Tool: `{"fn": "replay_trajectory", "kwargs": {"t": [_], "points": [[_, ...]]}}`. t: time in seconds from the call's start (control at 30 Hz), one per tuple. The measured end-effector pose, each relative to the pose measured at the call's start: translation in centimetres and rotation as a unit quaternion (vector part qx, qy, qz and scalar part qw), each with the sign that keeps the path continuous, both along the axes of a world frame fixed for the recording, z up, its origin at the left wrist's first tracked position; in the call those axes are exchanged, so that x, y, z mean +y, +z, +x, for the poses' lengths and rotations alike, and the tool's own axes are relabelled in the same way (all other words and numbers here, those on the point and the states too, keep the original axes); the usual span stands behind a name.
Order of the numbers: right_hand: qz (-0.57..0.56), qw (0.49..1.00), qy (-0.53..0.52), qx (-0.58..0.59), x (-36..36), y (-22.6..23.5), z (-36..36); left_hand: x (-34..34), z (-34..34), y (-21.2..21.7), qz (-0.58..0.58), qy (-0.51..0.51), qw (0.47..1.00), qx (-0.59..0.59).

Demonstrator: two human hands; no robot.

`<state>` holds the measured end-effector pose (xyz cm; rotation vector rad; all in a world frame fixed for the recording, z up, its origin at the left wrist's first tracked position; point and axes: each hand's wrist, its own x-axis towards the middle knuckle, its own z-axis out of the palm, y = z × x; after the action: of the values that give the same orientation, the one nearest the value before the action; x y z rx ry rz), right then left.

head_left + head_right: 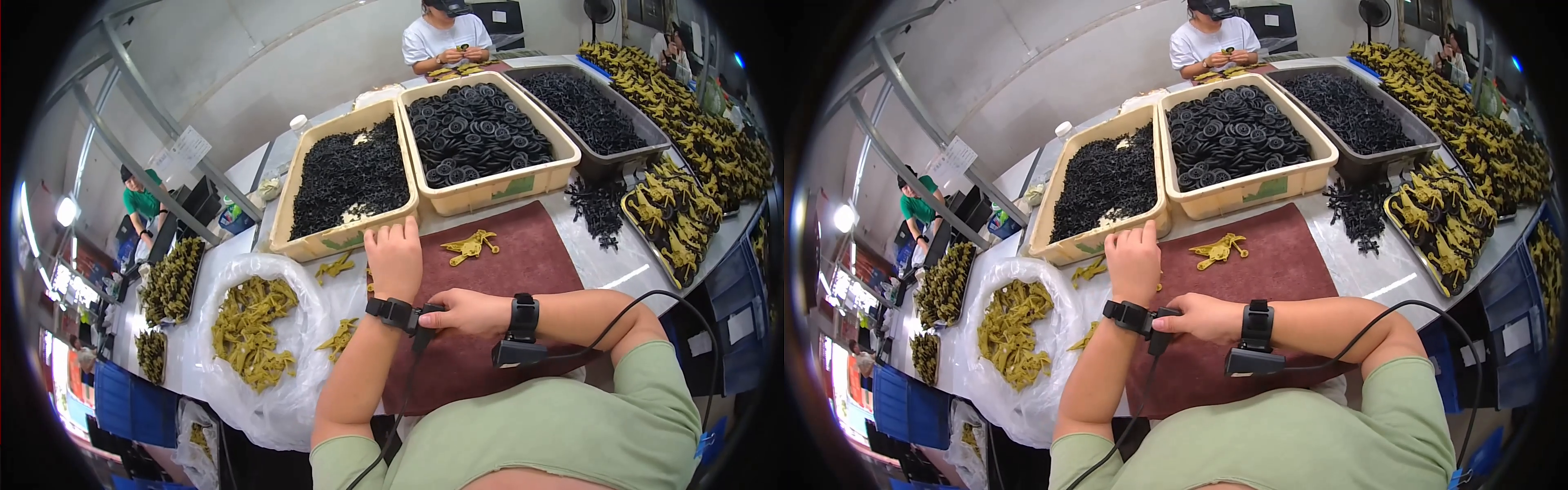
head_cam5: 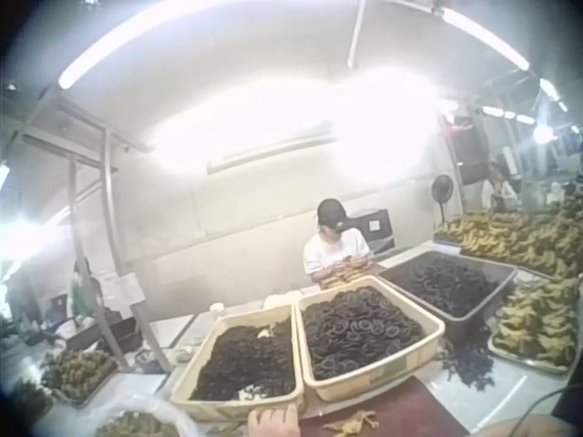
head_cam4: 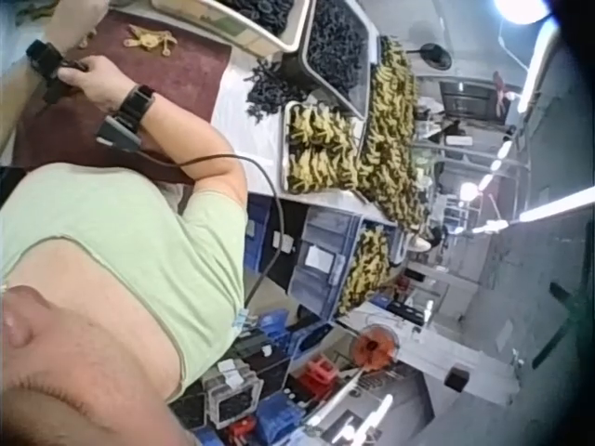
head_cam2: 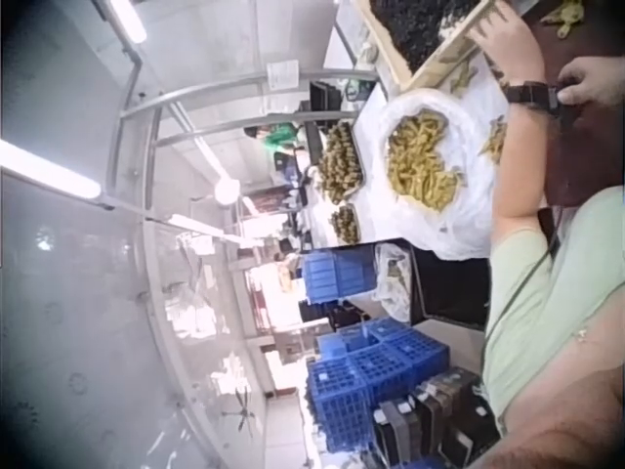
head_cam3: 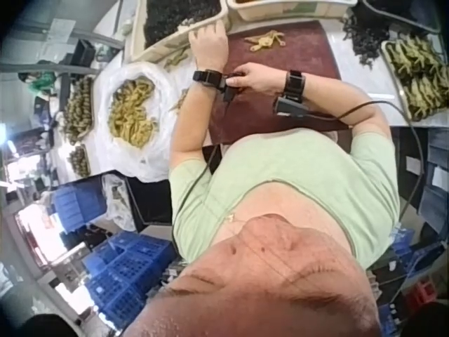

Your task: Inspecting and arranging small yellow plastic motorcycle components at a manufacturing workbench.

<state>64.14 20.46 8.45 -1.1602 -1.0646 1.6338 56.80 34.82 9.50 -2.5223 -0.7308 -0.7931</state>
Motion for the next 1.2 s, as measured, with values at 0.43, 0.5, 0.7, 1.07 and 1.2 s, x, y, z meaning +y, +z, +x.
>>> {"fn": "replay_trajectory", "kwargs": {"t": [0.43,0.5,0.7,1.07,1.2], "points": [[0.133,0.921,-0.051,-0.363,-0.7,1.1,0.6,-1.4,-0.9,0.4,-0.004,-0.156,0.985,-0.067],[0.264,0.894,-0.159,-0.327,-1.6,3.7,0.9,-1.1,-2.3,0.9,-0.144,-0.126,0.966,-0.173],[0.195,0.9,0.02,-0.389,-3.4,8.7,0.9,-2.5,-3.1,4.4,0.08,-0.083,0.975,-0.19],[0.14,0.967,-0.016,-0.211,-2.3,1.8,-2.1,-5.4,-1.8,4.7,-0.229,-0.164,0.93,-0.236],[0.134,0.962,-0.007,-0.239,-2.2,2.2,-2.0,-5.4,-1.8,4.7,-0.418,-0.211,0.838,-0.279]]}}
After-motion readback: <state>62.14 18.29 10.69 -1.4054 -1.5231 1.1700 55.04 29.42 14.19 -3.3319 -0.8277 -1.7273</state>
